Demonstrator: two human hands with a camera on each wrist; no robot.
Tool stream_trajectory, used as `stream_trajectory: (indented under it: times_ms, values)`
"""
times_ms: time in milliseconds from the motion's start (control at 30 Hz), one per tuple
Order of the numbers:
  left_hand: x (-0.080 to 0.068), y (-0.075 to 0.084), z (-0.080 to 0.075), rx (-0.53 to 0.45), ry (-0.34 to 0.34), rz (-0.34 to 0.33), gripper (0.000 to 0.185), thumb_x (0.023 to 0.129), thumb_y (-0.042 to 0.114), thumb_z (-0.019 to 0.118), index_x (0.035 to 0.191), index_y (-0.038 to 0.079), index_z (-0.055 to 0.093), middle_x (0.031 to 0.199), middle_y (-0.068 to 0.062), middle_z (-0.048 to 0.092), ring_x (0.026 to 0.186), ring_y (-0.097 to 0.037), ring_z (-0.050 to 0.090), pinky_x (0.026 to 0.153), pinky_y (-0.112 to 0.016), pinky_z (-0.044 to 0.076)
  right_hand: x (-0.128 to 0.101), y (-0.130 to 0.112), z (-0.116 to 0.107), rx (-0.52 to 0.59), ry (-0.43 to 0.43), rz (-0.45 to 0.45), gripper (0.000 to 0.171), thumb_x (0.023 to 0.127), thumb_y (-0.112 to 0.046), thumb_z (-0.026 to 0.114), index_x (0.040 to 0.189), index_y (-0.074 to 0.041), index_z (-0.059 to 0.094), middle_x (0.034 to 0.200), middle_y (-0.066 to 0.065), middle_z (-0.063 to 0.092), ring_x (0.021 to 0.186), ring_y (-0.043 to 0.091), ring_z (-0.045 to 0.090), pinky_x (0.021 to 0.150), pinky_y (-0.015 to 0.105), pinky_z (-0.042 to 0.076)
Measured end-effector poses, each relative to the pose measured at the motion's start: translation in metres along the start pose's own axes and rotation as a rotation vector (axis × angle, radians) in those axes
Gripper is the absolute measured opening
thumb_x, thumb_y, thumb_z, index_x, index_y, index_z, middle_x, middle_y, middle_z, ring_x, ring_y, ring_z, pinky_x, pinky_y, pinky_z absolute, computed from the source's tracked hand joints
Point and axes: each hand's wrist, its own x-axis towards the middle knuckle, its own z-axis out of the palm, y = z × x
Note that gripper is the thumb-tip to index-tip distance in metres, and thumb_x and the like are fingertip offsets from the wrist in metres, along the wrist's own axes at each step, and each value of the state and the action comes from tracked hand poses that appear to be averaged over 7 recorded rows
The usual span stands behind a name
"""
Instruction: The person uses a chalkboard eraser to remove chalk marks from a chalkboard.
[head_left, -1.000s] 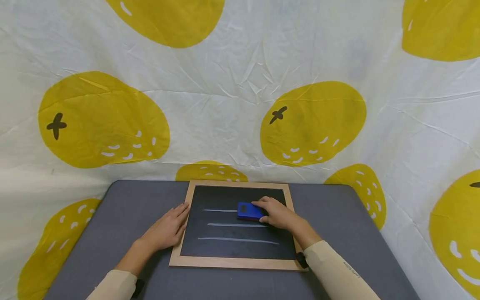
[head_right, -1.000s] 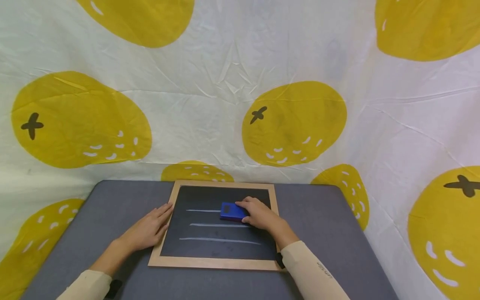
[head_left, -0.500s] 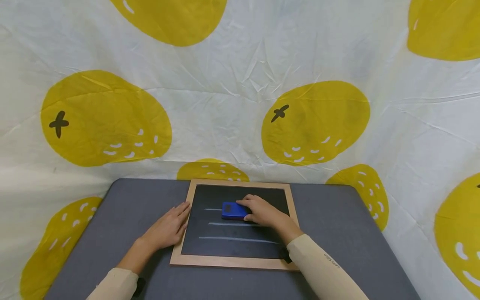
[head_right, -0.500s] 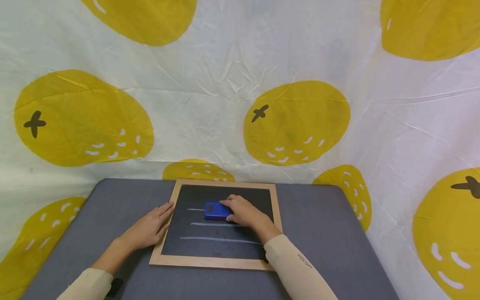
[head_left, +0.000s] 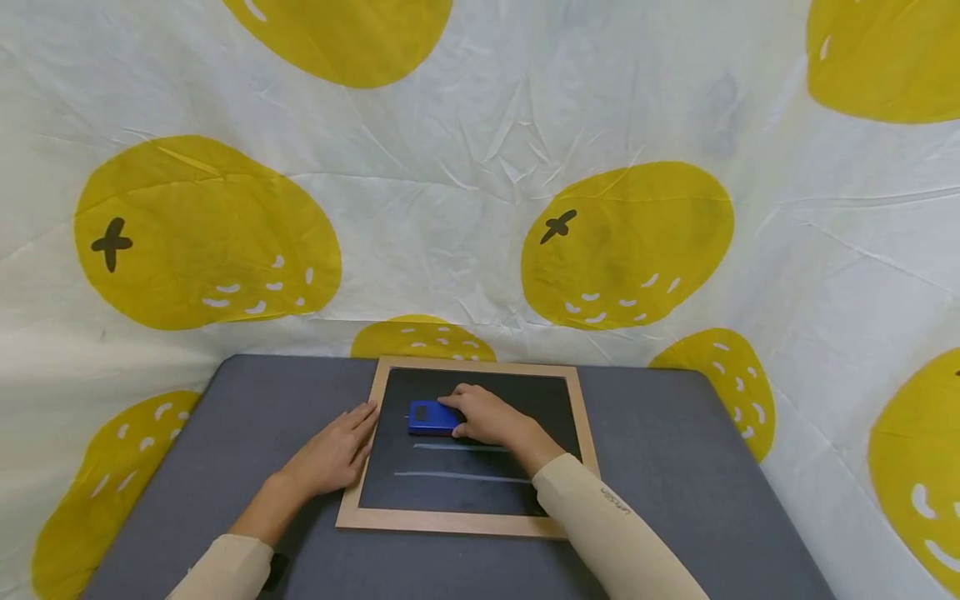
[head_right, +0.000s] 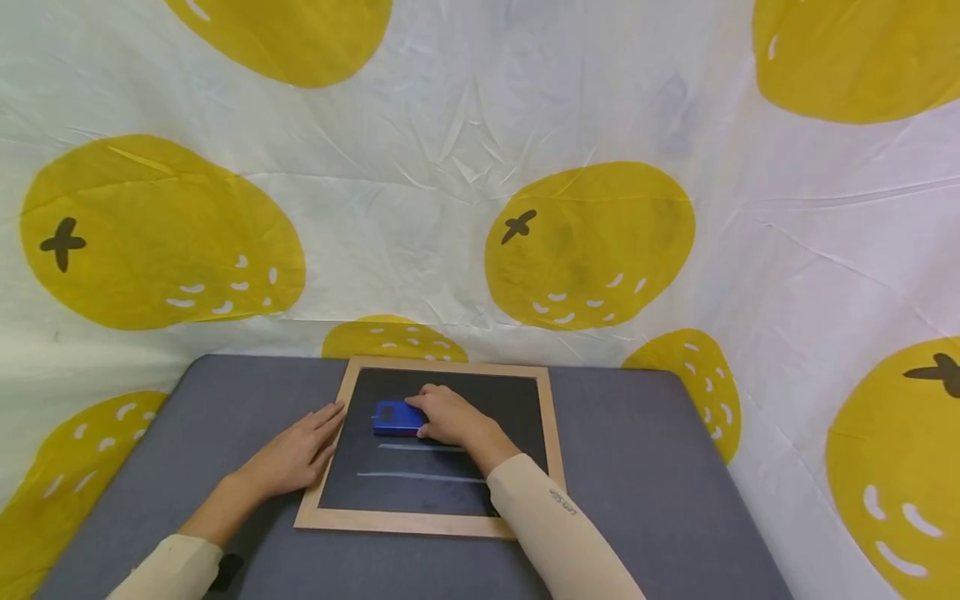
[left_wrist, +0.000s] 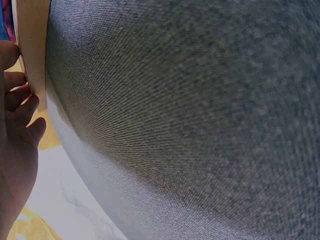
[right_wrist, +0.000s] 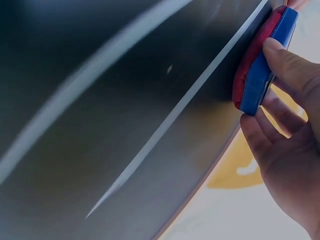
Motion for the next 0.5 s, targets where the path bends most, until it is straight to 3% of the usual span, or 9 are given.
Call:
stream_trajectory:
  times_ms: [500]
  values:
    - [0.0, 0.002, -0.003, -0.062, -0.015, -0.027, 0.059, 0.099, 0.016, 0.065, 0.149, -0.009, 0.047, 0.157, -0.025, 0.045, 0.144, -0.043, 0.047, 0.114, -0.06, 0.042, 0.036, -0.047, 0.009, -0.189, 0.026, 0.083, 0.063, 0.097, -0.033, 0.073, 0.154, -0.015, 0.052, 0.142, 0.008, 0.059, 0.123, 0.025, 0.06, 0.11, 0.034, 0.049]
